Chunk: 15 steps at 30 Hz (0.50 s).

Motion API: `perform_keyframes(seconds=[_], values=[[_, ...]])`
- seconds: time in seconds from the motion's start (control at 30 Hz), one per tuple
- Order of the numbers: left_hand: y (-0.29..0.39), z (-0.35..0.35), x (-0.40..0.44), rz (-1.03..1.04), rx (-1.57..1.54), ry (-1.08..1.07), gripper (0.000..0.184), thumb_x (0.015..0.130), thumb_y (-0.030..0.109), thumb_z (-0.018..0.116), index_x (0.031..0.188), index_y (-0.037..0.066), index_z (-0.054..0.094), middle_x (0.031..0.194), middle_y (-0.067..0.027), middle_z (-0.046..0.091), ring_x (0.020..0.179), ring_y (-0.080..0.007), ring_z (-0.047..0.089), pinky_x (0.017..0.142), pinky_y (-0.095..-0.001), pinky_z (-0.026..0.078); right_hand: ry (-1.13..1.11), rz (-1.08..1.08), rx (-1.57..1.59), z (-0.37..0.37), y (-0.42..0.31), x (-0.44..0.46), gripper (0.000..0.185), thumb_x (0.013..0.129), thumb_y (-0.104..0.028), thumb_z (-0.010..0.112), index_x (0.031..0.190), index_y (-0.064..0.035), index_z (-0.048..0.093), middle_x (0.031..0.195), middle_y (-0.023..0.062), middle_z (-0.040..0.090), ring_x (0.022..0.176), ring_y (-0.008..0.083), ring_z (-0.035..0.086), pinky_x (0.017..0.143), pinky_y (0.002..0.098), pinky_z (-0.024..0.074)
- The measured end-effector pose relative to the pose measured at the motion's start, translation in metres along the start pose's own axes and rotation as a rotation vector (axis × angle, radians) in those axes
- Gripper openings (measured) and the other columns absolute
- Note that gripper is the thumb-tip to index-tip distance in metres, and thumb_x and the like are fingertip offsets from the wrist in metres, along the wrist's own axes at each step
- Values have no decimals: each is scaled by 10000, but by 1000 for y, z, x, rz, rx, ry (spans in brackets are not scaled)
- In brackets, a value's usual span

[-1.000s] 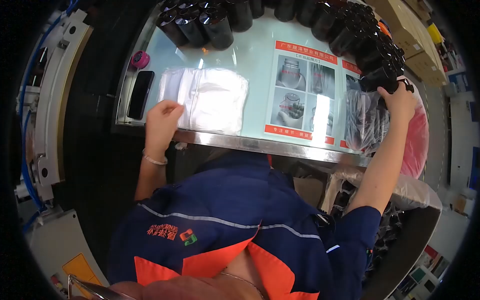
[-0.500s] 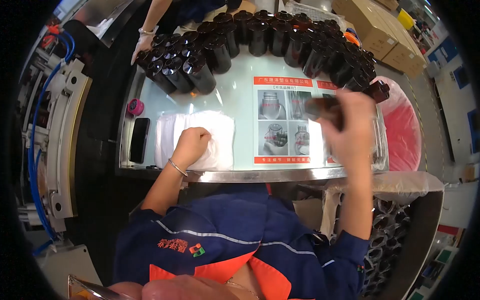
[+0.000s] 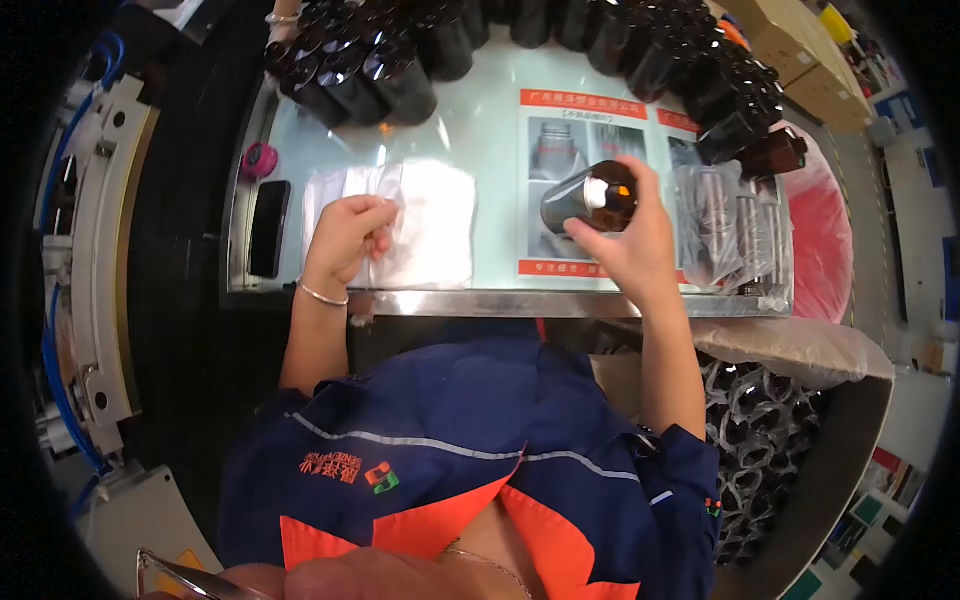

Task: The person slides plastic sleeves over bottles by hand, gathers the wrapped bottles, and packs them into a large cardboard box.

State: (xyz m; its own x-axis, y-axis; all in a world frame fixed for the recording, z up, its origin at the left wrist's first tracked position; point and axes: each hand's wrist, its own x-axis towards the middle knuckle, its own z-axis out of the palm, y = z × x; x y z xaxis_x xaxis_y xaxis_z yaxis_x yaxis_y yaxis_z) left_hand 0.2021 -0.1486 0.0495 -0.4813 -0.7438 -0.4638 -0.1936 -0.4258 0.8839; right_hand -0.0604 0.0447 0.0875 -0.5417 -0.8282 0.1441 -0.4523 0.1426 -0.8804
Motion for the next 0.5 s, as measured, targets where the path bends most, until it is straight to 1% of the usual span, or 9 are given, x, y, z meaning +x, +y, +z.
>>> perform_keyframes(seconds=[0.03,0.07,0.1,0.13,0.2,0.23,0.3,0.37,0.5], values=[[1,-1,1,14,-38,-33,167,809,127,714,797,-18,630,615,-33,582,470,-82,527,395,-209,390,7,-1,93,2,0,-1,722,677,-51,797,1291,-41,416,1146,109,554,1054,195,561,931,325,467],[1,-1,1,10,-42,-26,167,809,127,714,797,-18,630,615,-33,582,470,-82,527,395,-209,390,30,0,168,5,1,-1,739,675,-88,813,1289,-30,406,1141,104,560,1040,198,571,921,327,471],[1,1,1,75,5,-31,169,808,134,723,787,-8,633,616,-27,580,475,-73,523,398,-203,385,58,2,241,7,1,-2,759,673,-125,829,1288,-19,397,1136,99,565,1025,201,582,911,330,476],[2,3,1,141,53,-38,172,807,141,732,778,1,635,617,-20,577,481,-64,519,401,-196,380,57,6,238,10,-3,-2,759,673,-125,829,1288,-19,397,1136,99,565,1025,201,582,911,330,476],[5,12,-4,171,103,-26,149,814,122,723,782,7,634,616,-11,577,484,-62,512,419,-190,385,56,47,704,22,-19,-1,769,681,-131,830,1301,-11,393,1145,93,557,1046,192,565,923,334,467],[7,16,-6,206,155,-12,127,822,103,714,786,12,632,614,-3,577,486,-60,505,436,-183,389,30,44,794,27,-20,0,733,711,-117,804,1309,-11,393,1153,92,555,1078,180,544,935,330,456],[8,26,-11,219,148,-24,119,825,98,708,802,2,641,632,-7,586,504,-53,500,447,-185,391,-10,126,1068,44,-30,3,695,737,-113,779,1310,-18,396,1153,80,553,1090,174,530,954,325,437],[9,33,-16,232,142,-38,115,827,93,701,817,-9,650,649,-12,594,521,-46,496,458,-186,393,-65,184,1189,61,-32,5,658,763,-114,761,1310,-36,404,1157,66,544,1075,173,525,964,331,428],[17,37,-22,240,201,-17,88,840,54,662,815,-30,655,663,6,593,556,-39,480,503,-198,389,-41,200,1177,81,-33,7,709,756,-108,783,1321,-30,362,1153,80,545,1069,167,533,958,319,439]])
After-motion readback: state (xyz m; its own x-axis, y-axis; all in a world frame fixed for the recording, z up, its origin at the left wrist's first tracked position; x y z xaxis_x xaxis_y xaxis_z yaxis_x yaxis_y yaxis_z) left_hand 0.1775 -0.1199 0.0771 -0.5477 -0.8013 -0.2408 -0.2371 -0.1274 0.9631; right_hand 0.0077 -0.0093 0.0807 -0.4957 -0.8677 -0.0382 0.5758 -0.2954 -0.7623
